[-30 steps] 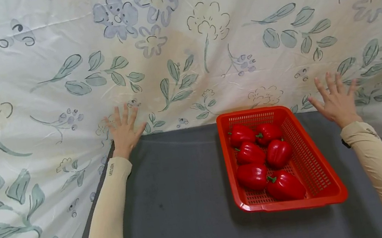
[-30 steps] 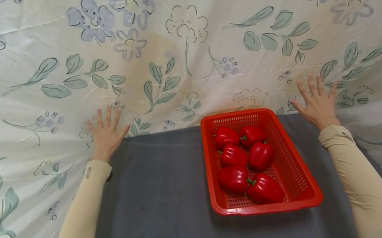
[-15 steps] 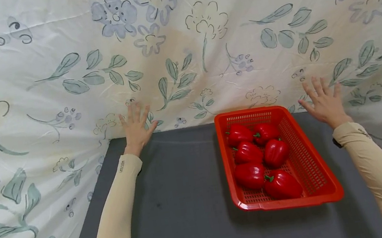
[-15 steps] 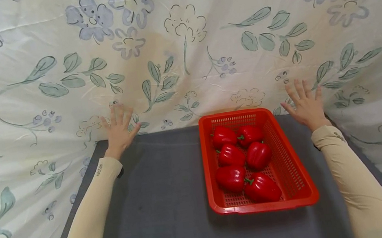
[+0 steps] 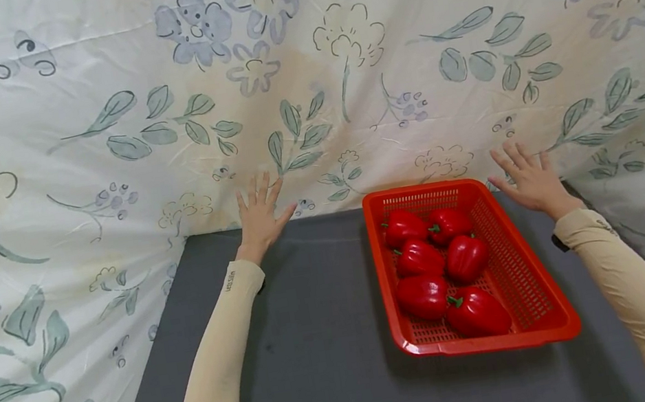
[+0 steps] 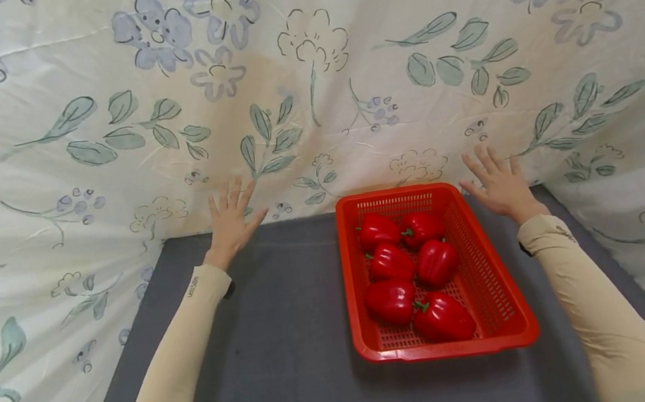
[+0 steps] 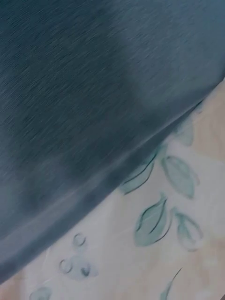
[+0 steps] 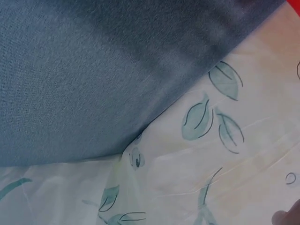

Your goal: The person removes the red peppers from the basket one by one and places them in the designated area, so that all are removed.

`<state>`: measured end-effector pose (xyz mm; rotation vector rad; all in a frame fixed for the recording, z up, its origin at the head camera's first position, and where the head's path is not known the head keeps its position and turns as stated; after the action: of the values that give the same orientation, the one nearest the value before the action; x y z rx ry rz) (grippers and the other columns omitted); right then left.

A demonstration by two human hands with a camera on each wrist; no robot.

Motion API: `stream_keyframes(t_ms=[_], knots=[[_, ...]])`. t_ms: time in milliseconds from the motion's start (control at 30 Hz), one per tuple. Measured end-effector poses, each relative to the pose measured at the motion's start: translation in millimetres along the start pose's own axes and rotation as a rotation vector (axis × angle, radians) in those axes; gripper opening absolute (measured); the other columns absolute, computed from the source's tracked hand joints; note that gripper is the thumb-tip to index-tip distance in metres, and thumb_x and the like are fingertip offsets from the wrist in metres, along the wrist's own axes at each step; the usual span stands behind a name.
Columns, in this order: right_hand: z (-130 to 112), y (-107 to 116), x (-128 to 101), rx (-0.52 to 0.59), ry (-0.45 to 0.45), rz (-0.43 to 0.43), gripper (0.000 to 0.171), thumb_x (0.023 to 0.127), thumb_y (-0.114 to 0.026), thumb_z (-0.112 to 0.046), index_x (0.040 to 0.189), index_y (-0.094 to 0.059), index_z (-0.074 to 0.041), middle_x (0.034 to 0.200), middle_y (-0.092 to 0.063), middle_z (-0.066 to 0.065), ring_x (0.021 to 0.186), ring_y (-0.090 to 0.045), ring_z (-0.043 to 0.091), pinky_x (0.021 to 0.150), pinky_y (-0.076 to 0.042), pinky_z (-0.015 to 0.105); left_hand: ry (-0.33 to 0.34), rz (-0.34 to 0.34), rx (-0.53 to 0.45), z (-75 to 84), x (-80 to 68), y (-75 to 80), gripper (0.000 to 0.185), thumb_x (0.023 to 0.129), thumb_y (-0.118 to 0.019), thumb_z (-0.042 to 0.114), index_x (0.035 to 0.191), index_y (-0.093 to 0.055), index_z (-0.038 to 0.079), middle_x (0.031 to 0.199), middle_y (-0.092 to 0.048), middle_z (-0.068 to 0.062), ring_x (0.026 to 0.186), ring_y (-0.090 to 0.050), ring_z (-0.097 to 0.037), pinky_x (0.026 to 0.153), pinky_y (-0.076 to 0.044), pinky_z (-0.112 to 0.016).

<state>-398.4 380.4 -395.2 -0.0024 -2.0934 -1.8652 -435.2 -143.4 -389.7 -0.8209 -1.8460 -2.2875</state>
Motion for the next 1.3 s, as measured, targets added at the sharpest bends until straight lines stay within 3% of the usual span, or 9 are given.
stream_keyframes(t_ms=[333, 667, 900, 1100, 1300], knots=[[-13.6, -13.2, 3.8, 0.004, 0.039, -0.074, 0.067, 0.097, -0.031, -0.050, 0.150, -0.007, -0.017, 0.154, -0.005, 0.017, 0.140, -0.002, 0.040, 0.104, 0.000, 0.068, -0.080, -0.078, -0.075, 47.6, 10.7, -14.8, 0.069, 0.090, -0.044, 0.056, 0.147, -0.026, 0.023, 0.155, -0.015, -0.002, 0.143, -0.008, -0.025, 0.110, -0.004, -0.060], [-32.5, -24.6, 2.5, 0.087, 0.083, -0.150, 0.066, 0.097, -0.038, -0.046, 0.149, -0.017, -0.011, 0.153, -0.010, 0.021, 0.139, -0.007, 0.042, 0.105, -0.003, 0.067, -0.169, -0.146, -0.118, 96.3, 18.0, -29.6, 0.066, 0.090, -0.044, 0.055, 0.146, -0.030, 0.022, 0.152, -0.026, -0.004, 0.141, -0.018, -0.025, 0.111, -0.011, -0.057], [-40.4, -31.9, 2.8, 0.133, 0.116, -0.156, 0.065, 0.096, -0.041, -0.045, 0.148, -0.020, -0.011, 0.153, -0.013, 0.020, 0.139, -0.009, 0.042, 0.106, -0.005, 0.065, -0.194, -0.214, -0.187, 121.8, 18.6, -39.6, 0.068, 0.090, -0.041, 0.060, 0.146, -0.028, 0.025, 0.152, -0.024, -0.001, 0.140, -0.019, -0.023, 0.113, -0.010, -0.052], [-45.4, -36.6, 3.9, 0.166, 0.125, -0.155, 0.065, 0.096, -0.041, -0.046, 0.148, -0.020, -0.015, 0.152, -0.015, 0.021, 0.138, -0.010, 0.043, 0.106, -0.006, 0.066, -0.215, -0.277, -0.189, 140.9, 16.8, -47.1, 0.069, 0.089, -0.037, 0.063, 0.147, -0.024, 0.029, 0.153, -0.021, 0.003, 0.140, -0.019, -0.020, 0.114, -0.010, -0.049], [-47.7, -40.9, 4.2, 0.176, 0.113, -0.183, 0.065, 0.096, -0.040, -0.045, 0.148, -0.022, -0.011, 0.151, -0.015, 0.022, 0.137, -0.012, 0.044, 0.106, -0.008, 0.065, -0.243, -0.294, -0.208, 159.7, 17.0, -49.9, 0.069, 0.089, -0.037, 0.061, 0.147, -0.026, 0.026, 0.153, -0.024, 0.003, 0.139, -0.023, -0.019, 0.115, -0.012, -0.046]])
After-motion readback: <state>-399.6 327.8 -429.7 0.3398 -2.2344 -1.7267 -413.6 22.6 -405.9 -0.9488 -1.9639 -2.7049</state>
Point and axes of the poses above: each hand's wrist, its own x-axis towards the middle knuckle, its own y-axis out of the back of the hand, z = x × y, the point moved 8 cm from there along x, towards the middle knuckle
